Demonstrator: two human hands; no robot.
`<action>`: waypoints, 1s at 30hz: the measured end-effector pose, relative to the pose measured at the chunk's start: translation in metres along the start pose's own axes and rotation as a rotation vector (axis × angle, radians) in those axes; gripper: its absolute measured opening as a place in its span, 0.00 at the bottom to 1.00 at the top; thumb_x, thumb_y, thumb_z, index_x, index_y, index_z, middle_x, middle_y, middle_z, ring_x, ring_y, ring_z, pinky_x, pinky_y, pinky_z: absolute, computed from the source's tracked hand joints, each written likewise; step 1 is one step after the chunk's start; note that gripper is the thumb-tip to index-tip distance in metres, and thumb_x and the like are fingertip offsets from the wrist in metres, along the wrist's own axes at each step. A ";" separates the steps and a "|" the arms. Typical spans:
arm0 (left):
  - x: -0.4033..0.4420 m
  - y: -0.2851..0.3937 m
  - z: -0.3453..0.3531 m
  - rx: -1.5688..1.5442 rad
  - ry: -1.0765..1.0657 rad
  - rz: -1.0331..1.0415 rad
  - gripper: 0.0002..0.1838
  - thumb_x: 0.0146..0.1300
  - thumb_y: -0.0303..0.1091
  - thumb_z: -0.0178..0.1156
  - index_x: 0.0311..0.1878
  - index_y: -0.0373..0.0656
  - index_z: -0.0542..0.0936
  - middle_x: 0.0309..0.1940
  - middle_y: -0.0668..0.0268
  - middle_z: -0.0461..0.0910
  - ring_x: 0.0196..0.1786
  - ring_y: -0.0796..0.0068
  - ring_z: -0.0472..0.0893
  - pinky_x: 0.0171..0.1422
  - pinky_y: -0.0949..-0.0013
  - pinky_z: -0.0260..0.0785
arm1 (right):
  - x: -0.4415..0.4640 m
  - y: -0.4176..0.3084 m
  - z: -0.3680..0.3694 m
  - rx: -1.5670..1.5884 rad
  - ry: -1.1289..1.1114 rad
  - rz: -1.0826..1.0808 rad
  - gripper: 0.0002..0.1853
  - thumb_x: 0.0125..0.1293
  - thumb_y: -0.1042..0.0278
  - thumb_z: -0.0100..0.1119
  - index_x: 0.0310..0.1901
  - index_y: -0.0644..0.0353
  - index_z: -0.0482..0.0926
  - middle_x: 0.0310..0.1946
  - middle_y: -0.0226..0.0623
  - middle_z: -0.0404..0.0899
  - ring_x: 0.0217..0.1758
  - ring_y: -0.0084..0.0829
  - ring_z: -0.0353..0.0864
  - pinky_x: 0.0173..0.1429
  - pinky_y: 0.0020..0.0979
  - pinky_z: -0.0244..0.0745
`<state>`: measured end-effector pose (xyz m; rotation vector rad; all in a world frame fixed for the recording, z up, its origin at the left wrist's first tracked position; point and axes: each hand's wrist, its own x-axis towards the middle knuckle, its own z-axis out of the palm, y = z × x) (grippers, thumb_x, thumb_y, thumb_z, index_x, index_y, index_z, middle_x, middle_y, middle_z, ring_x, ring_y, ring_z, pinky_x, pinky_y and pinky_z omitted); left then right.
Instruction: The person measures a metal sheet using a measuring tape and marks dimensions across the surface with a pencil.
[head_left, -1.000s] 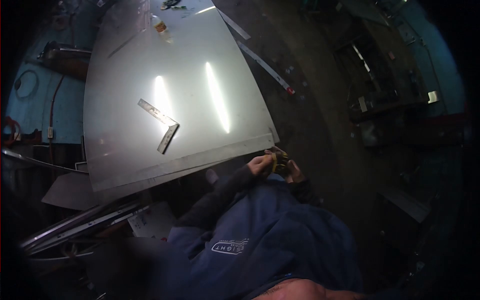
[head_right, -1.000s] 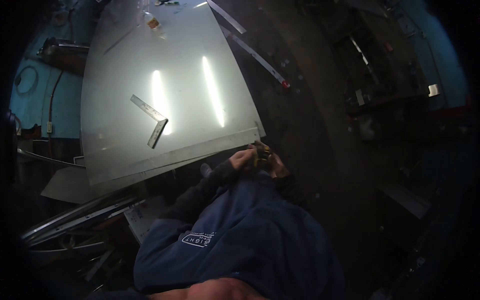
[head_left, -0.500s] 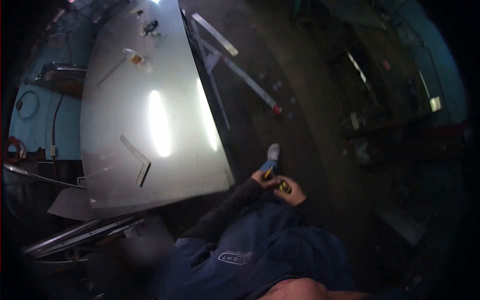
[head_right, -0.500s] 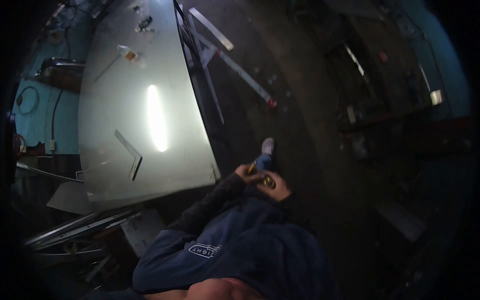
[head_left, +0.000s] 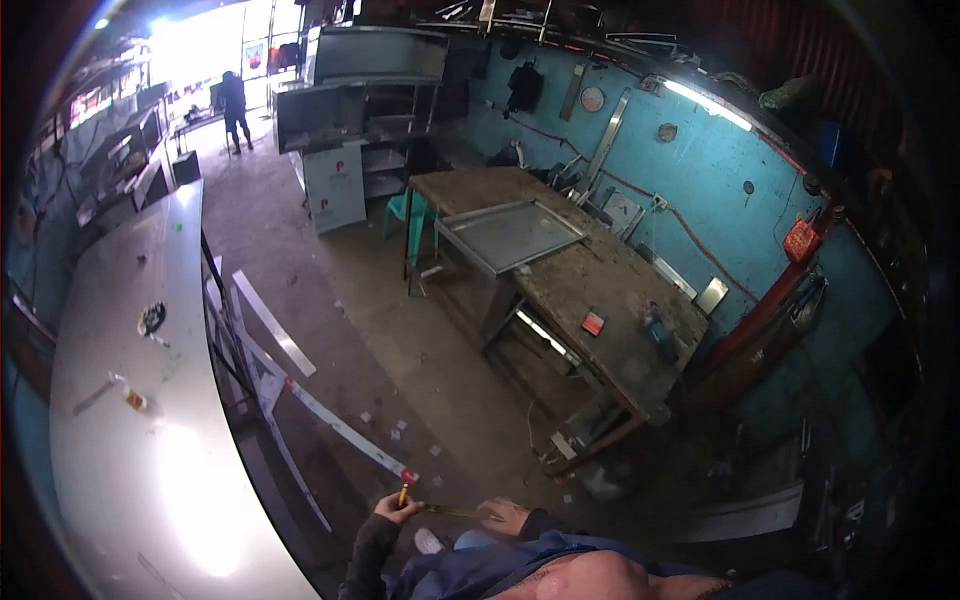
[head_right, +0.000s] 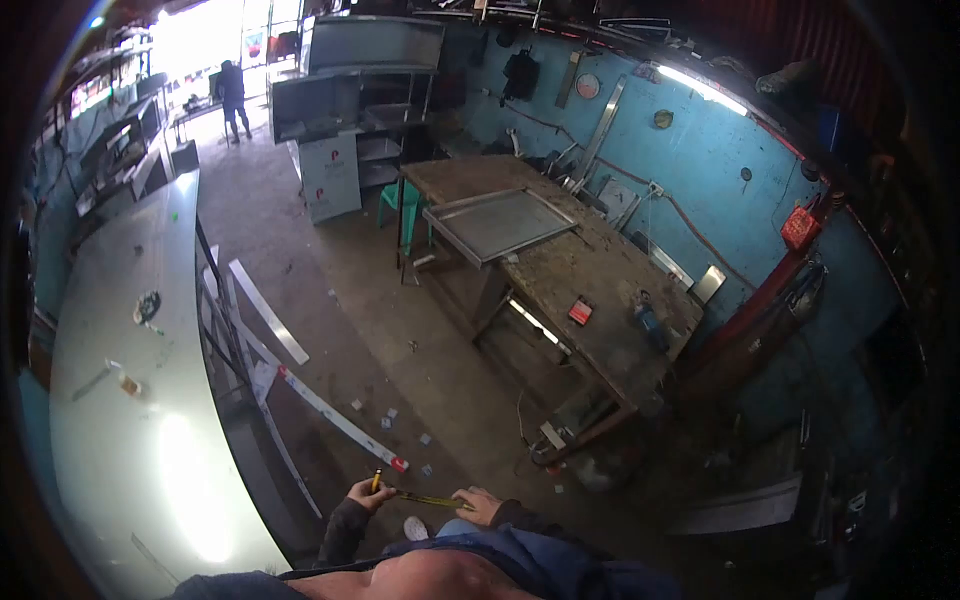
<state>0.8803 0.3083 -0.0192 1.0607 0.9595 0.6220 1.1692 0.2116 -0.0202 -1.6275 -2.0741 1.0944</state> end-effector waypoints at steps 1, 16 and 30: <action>0.007 0.016 -0.013 0.056 0.055 -0.018 0.11 0.57 0.32 0.66 0.26 0.40 0.75 0.22 0.74 0.74 0.28 0.84 0.71 0.35 0.77 0.65 | 0.011 0.010 -0.009 -0.007 0.017 -0.034 0.20 0.61 0.55 0.53 0.53 0.53 0.70 0.44 0.52 0.74 0.50 0.49 0.73 0.56 0.42 0.67; 0.005 0.078 -0.159 0.412 1.296 0.086 0.15 0.63 0.45 0.57 0.39 0.41 0.79 0.28 0.64 0.80 0.31 0.74 0.79 0.36 0.70 0.71 | 0.311 -0.013 -0.084 0.035 -0.413 -0.364 0.11 0.60 0.67 0.49 0.29 0.64 0.79 0.25 0.46 0.79 0.31 0.43 0.80 0.37 0.37 0.73; -0.057 0.061 -0.224 0.016 1.576 0.092 0.16 0.65 0.42 0.57 0.38 0.36 0.80 0.26 0.64 0.81 0.25 0.80 0.77 0.30 0.77 0.70 | 0.513 -0.204 0.028 0.079 -0.726 -0.458 0.14 0.63 0.63 0.48 0.28 0.64 0.78 0.22 0.46 0.78 0.30 0.43 0.81 0.36 0.37 0.73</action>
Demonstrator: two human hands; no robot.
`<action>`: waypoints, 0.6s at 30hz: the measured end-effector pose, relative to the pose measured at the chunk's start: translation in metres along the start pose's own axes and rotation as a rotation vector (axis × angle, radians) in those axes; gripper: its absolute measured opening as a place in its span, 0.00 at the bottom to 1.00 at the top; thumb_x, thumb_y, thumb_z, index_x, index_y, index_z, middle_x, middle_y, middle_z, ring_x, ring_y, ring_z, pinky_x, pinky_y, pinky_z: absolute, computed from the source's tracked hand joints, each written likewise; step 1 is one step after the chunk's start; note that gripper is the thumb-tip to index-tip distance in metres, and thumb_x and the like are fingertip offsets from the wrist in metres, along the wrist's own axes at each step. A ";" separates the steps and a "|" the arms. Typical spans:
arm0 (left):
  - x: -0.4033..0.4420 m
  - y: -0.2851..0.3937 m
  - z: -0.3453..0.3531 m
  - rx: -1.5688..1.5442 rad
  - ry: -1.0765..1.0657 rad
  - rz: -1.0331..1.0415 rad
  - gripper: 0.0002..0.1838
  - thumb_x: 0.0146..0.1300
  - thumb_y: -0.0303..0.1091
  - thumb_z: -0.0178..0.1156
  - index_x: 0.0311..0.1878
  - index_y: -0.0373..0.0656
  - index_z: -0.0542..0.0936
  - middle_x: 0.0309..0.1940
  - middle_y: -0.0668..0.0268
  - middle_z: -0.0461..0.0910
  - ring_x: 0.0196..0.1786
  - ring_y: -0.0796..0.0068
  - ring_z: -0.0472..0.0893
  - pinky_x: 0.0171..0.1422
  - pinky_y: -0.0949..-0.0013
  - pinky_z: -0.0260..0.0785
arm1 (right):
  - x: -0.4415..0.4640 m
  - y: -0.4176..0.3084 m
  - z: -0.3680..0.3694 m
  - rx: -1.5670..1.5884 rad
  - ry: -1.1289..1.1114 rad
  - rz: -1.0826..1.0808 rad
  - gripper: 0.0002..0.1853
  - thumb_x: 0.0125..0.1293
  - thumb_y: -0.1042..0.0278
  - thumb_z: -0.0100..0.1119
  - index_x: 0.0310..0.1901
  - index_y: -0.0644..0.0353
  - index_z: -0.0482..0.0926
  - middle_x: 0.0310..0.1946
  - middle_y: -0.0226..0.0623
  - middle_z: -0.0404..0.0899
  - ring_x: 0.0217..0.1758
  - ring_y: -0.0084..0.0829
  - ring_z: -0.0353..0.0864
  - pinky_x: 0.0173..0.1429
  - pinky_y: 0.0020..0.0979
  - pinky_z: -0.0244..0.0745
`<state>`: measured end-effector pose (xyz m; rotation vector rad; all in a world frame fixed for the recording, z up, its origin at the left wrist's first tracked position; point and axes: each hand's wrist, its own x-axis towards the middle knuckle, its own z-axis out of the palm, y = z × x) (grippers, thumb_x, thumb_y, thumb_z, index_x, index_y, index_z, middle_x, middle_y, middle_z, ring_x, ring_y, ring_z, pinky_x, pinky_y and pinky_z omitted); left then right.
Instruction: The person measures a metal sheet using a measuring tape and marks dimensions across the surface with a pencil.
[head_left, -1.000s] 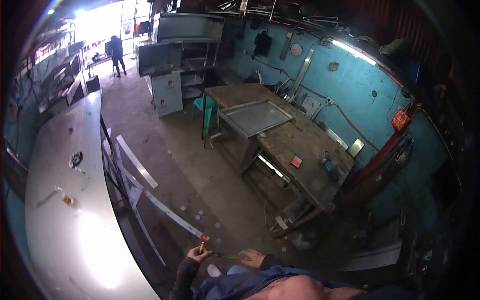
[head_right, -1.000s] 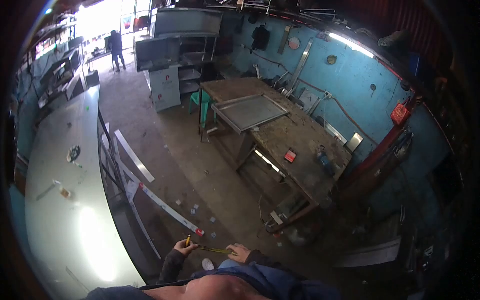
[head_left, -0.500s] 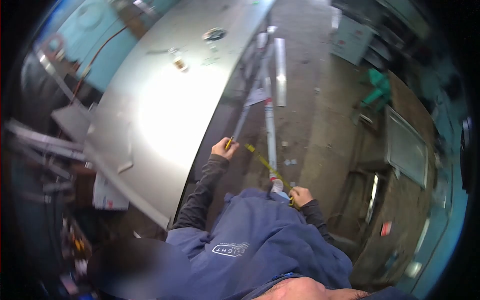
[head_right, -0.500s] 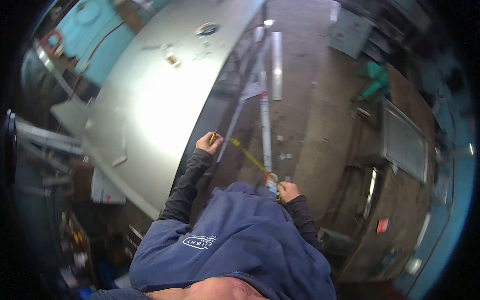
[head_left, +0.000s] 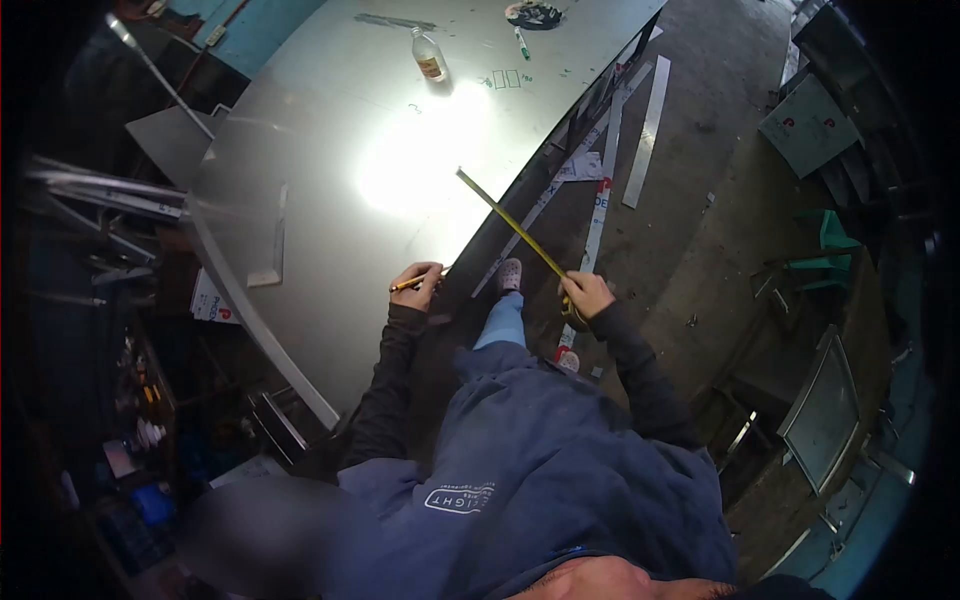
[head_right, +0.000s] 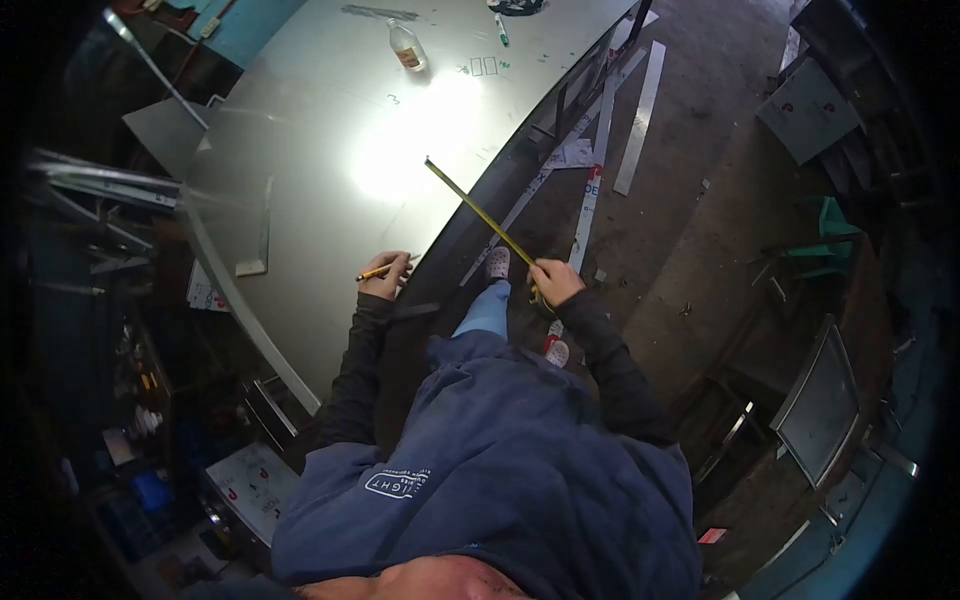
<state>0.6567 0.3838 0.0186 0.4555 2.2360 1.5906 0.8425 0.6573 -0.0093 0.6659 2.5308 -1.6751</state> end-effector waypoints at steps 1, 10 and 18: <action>0.021 -0.002 0.002 -0.001 -0.018 -0.011 0.16 0.65 0.42 0.57 0.38 0.36 0.80 0.26 0.64 0.81 0.25 0.80 0.77 0.30 0.77 0.70 | 0.026 -0.004 0.002 -0.006 0.011 -0.057 0.14 0.63 0.63 0.48 0.28 0.64 0.78 0.22 0.46 0.78 0.30 0.43 0.81 0.36 0.37 0.73; 0.164 -0.008 0.008 -0.021 -0.147 0.082 0.07 0.58 0.25 0.61 0.38 0.36 0.74 0.30 0.64 0.79 0.34 0.79 0.79 0.41 0.76 0.71 | 0.176 -0.004 0.016 -0.147 -0.057 0.065 0.15 0.63 0.60 0.47 0.32 0.61 0.80 0.25 0.48 0.78 0.33 0.48 0.80 0.39 0.42 0.73; 0.208 -0.010 0.034 0.080 -0.201 0.254 0.08 0.55 0.30 0.64 0.36 0.38 0.78 0.22 0.67 0.79 0.24 0.82 0.76 0.33 0.79 0.69 | 0.207 -0.002 0.015 -0.092 -0.166 0.137 0.14 0.63 0.61 0.47 0.41 0.59 0.79 0.30 0.46 0.80 0.37 0.46 0.81 0.44 0.40 0.74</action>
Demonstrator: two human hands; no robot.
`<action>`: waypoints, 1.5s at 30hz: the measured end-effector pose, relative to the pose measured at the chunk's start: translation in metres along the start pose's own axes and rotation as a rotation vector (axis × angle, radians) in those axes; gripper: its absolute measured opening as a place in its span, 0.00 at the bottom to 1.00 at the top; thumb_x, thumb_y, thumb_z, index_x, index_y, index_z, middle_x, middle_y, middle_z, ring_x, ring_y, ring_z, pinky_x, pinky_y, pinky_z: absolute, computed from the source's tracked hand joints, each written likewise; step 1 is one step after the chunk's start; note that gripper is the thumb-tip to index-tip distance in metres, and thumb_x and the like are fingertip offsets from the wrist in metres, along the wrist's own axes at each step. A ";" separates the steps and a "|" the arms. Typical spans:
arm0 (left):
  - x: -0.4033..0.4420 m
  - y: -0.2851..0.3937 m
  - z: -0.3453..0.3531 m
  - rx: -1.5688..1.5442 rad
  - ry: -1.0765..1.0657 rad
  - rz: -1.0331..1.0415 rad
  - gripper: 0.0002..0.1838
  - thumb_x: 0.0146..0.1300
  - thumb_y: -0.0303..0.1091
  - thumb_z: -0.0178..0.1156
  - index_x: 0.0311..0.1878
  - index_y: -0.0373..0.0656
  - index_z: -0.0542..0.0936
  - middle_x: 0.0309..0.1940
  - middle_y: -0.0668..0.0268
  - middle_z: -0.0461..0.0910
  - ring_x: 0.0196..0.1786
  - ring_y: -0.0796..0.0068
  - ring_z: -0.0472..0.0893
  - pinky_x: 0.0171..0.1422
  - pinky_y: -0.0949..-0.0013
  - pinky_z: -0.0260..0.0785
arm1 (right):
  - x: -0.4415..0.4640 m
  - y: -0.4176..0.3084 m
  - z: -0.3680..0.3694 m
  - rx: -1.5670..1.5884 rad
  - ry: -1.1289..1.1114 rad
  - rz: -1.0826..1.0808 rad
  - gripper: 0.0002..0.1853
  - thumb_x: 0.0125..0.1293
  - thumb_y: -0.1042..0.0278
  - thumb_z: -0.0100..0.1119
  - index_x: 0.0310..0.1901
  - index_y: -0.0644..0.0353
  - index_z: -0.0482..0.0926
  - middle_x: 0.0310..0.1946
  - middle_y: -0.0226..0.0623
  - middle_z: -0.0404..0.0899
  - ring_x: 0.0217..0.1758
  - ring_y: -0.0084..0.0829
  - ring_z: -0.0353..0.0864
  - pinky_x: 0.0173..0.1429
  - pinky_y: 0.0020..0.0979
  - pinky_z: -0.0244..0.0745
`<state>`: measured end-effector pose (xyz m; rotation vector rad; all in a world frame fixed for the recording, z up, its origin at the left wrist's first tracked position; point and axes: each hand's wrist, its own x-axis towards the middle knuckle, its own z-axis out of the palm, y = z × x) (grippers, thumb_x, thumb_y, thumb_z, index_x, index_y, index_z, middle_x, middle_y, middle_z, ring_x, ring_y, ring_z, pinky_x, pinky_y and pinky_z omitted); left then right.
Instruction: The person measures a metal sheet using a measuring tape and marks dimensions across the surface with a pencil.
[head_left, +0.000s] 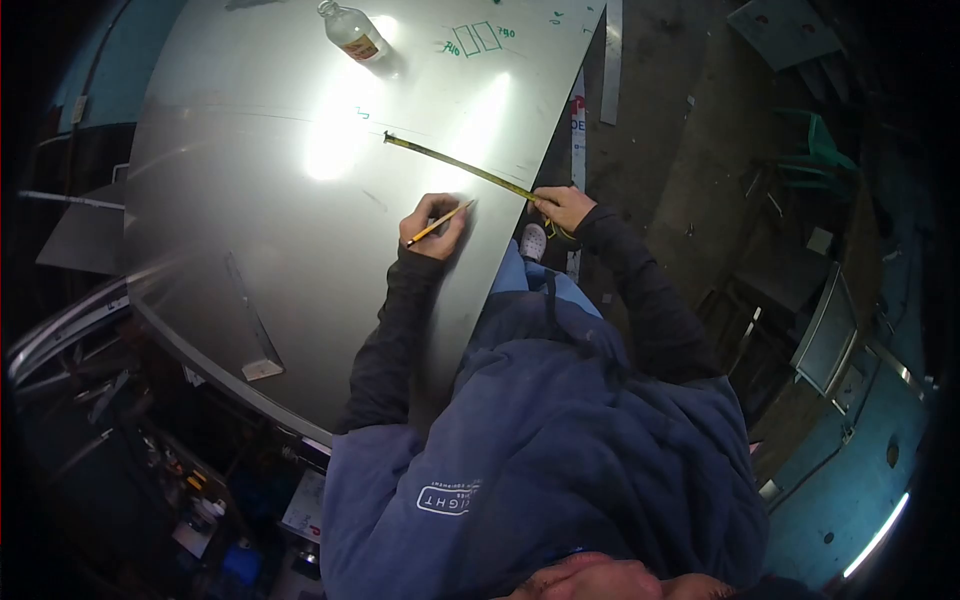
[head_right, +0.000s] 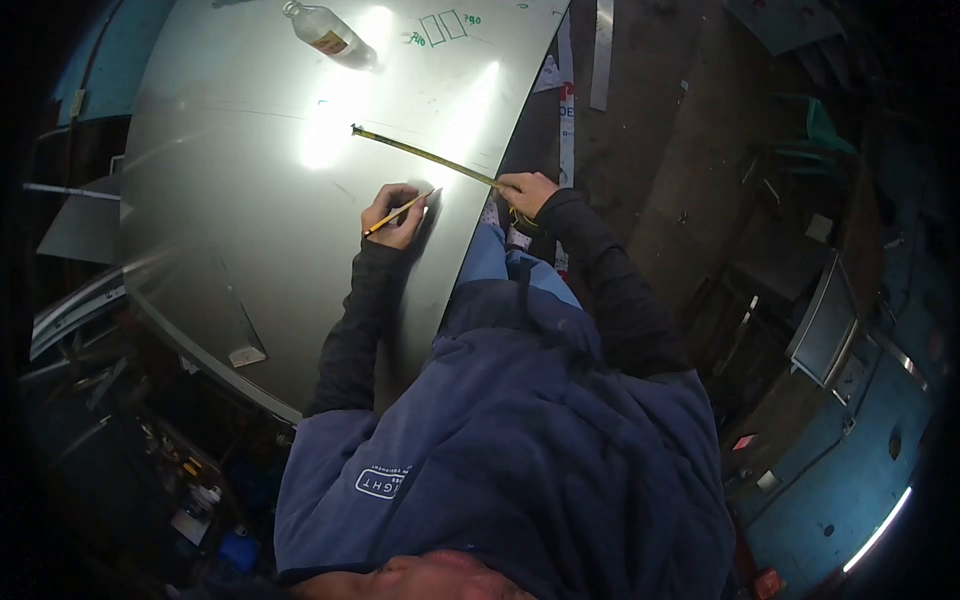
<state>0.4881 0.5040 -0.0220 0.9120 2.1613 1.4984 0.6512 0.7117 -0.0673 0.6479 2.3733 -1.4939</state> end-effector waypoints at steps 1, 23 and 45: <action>0.004 -0.005 0.004 -0.001 -0.014 0.001 0.08 0.55 0.30 0.64 0.36 0.38 0.78 0.22 0.67 0.79 0.24 0.82 0.76 0.33 0.79 0.69 | 0.003 -0.001 -0.002 0.006 -0.003 -0.015 0.14 0.63 0.62 0.47 0.42 0.59 0.79 0.31 0.46 0.81 0.38 0.46 0.81 0.44 0.40 0.74; 0.032 -0.028 0.055 -0.083 -0.303 0.261 0.08 0.54 0.26 0.63 0.35 0.36 0.74 0.26 0.60 0.81 0.28 0.77 0.81 0.35 0.76 0.72 | 0.002 -0.022 -0.001 -0.085 0.017 0.180 0.16 0.63 0.58 0.49 0.48 0.52 0.79 0.38 0.45 0.81 0.43 0.47 0.79 0.51 0.42 0.72; 0.028 -0.022 0.070 0.020 -0.329 0.381 0.11 0.44 0.23 0.64 0.28 0.37 0.70 0.23 0.57 0.76 0.25 0.63 0.78 0.31 0.70 0.70 | 0.004 -0.019 -0.004 -0.064 -0.019 0.169 0.16 0.61 0.60 0.47 0.45 0.54 0.80 0.36 0.47 0.81 0.42 0.47 0.80 0.50 0.42 0.73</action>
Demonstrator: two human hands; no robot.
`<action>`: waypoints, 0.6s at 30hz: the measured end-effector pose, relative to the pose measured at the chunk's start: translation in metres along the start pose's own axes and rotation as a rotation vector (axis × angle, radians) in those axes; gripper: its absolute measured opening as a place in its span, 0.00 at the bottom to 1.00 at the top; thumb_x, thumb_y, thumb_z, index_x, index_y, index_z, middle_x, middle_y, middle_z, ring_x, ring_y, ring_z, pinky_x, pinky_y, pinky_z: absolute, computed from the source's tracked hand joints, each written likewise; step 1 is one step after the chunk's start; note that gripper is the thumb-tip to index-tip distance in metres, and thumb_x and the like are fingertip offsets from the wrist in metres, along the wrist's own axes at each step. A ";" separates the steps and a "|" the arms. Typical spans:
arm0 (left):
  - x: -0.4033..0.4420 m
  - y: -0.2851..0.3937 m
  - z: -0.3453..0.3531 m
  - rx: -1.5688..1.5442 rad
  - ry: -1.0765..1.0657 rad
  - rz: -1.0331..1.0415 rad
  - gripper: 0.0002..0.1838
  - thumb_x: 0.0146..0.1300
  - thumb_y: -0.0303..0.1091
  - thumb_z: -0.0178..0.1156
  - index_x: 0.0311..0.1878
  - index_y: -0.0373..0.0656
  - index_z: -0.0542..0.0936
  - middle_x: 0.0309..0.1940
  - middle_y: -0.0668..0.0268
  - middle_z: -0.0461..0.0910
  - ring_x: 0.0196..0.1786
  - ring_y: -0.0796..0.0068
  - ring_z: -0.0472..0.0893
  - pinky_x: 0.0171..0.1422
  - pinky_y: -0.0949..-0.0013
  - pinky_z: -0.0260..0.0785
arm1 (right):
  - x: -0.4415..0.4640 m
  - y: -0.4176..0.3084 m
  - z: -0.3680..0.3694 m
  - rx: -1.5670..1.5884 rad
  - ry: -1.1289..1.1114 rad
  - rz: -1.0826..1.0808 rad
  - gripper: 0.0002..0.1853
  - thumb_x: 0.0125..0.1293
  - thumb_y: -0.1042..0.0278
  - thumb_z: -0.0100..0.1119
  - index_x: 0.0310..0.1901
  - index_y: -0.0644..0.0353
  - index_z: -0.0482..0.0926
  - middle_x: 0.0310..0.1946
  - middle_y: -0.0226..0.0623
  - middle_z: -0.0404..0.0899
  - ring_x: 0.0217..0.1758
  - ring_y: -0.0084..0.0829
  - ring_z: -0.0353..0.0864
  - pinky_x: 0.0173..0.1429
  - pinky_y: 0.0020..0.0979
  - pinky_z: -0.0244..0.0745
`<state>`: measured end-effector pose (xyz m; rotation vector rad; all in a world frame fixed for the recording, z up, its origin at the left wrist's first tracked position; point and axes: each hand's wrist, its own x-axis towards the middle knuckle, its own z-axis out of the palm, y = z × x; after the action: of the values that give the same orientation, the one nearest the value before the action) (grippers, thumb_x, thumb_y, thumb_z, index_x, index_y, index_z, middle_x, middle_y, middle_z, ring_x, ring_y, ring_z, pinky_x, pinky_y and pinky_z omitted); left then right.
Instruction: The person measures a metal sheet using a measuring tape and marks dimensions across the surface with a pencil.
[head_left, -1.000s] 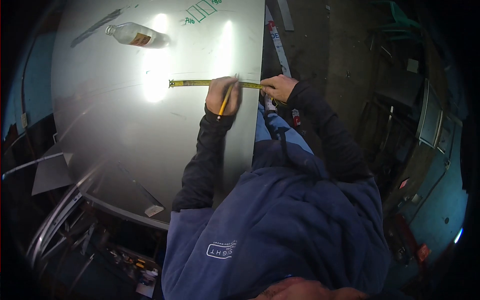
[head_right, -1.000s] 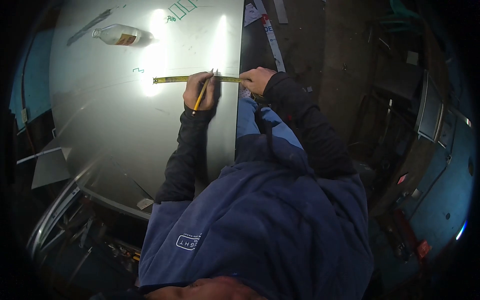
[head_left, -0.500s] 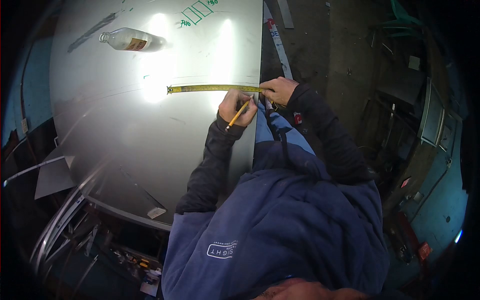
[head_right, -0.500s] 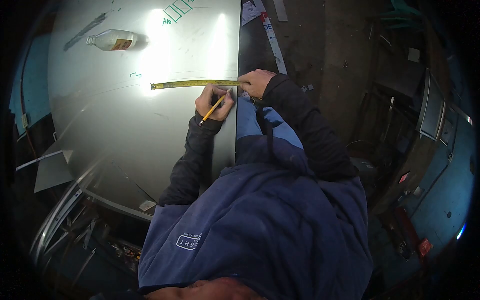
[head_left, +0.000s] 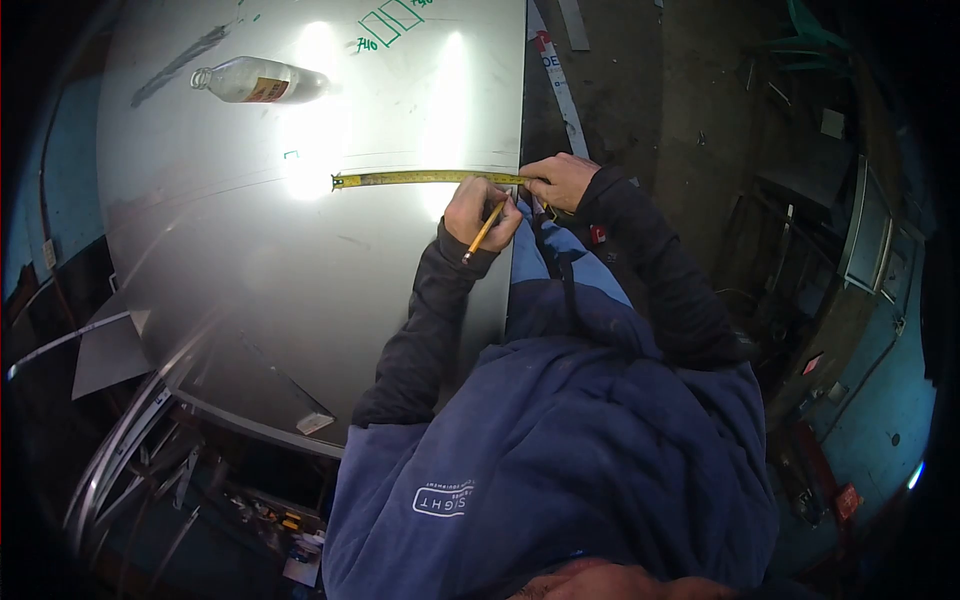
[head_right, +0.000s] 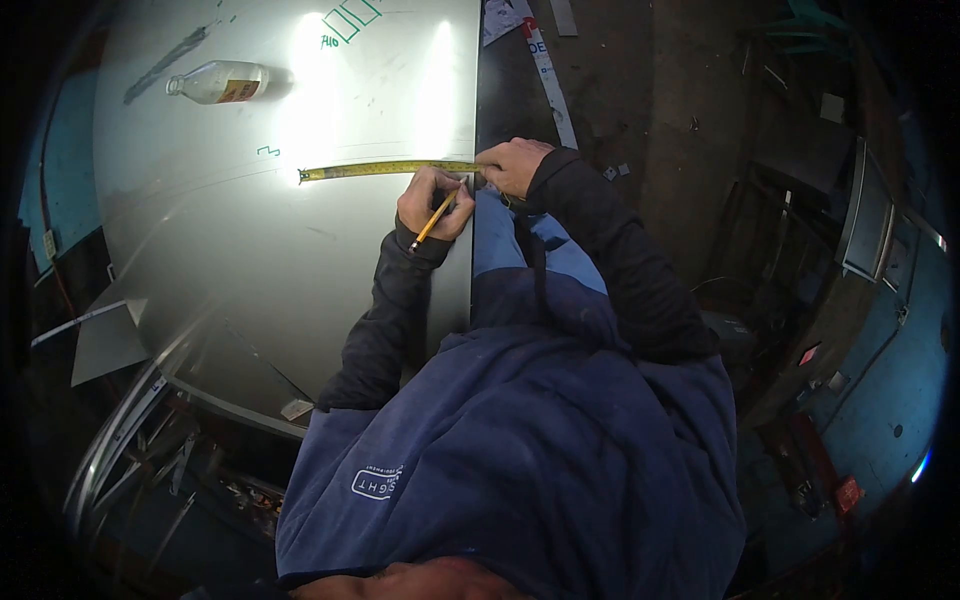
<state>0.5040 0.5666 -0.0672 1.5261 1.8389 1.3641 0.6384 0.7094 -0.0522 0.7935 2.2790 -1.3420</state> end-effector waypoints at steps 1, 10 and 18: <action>0.000 0.000 0.000 0.001 0.000 -0.001 0.11 0.44 0.23 0.64 0.28 0.37 0.70 0.23 0.57 0.76 0.25 0.63 0.78 0.31 0.70 0.70 | 0.000 -0.001 -0.001 -0.002 -0.008 0.004 0.16 0.61 0.60 0.47 0.45 0.54 0.80 0.36 0.47 0.81 0.42 0.47 0.80 0.50 0.42 0.73; 0.002 0.004 -0.002 -0.047 0.021 -0.007 0.10 0.42 0.22 0.62 0.28 0.37 0.71 0.23 0.58 0.74 0.24 0.60 0.75 0.29 0.67 0.69 | -0.003 -0.007 -0.005 -0.012 -0.026 0.021 0.16 0.62 0.60 0.47 0.45 0.54 0.80 0.37 0.48 0.80 0.43 0.48 0.79 0.51 0.42 0.73; 0.002 0.002 0.001 -0.011 0.048 0.000 0.10 0.41 0.20 0.62 0.27 0.38 0.70 0.22 0.58 0.73 0.24 0.60 0.75 0.29 0.66 0.69 | -0.003 -0.005 -0.004 -0.014 -0.010 0.021 0.15 0.62 0.59 0.47 0.44 0.54 0.80 0.38 0.48 0.80 0.43 0.48 0.79 0.51 0.42 0.72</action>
<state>0.5053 0.5687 -0.0656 1.5008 1.8571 1.4205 0.6373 0.7100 -0.0447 0.8017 2.2636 -1.3166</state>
